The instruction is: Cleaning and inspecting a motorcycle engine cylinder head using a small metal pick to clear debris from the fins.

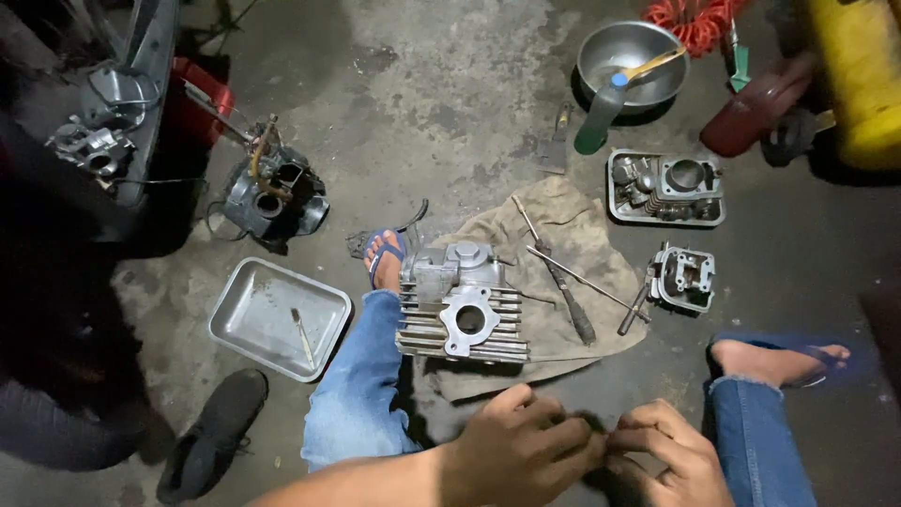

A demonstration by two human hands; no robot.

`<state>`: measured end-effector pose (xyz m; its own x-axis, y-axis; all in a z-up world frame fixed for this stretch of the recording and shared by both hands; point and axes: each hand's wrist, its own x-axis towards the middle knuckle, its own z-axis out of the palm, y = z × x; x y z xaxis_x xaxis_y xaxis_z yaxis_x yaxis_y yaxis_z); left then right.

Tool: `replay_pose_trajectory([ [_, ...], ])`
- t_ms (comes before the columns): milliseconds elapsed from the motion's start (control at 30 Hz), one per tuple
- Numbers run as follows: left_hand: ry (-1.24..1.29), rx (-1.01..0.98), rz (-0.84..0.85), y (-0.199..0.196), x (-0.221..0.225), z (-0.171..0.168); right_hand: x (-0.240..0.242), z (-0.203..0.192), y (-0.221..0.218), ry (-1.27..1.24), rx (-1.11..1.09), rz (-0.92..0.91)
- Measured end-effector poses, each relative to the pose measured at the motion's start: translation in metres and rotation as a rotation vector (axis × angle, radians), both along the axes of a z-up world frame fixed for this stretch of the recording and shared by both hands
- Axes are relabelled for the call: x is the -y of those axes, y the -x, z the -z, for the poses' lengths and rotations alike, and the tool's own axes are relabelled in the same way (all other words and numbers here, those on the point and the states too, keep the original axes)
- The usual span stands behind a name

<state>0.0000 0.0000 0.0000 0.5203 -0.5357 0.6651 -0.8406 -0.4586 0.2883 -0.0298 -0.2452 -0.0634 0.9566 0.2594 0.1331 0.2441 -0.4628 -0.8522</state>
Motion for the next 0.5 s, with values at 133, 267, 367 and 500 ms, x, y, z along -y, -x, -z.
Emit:
replay_pose_trajectory([
  [133,-0.023,-0.038,0.038,-0.001,0.013,0.015,0.001,-0.012,-0.005,0.072,0.227,-0.115],
  [267,-0.055,-0.006,0.007,-0.004,0.022,0.019,0.011,0.007,-0.002,0.041,0.214,0.083],
  [367,-0.086,0.035,-0.003,-0.007,0.022,0.019,0.009,-0.003,0.000,0.035,0.284,0.089],
  [500,-0.046,0.107,-0.098,-0.003,0.009,0.022,-0.005,-0.002,-0.001,0.000,0.361,0.135],
])
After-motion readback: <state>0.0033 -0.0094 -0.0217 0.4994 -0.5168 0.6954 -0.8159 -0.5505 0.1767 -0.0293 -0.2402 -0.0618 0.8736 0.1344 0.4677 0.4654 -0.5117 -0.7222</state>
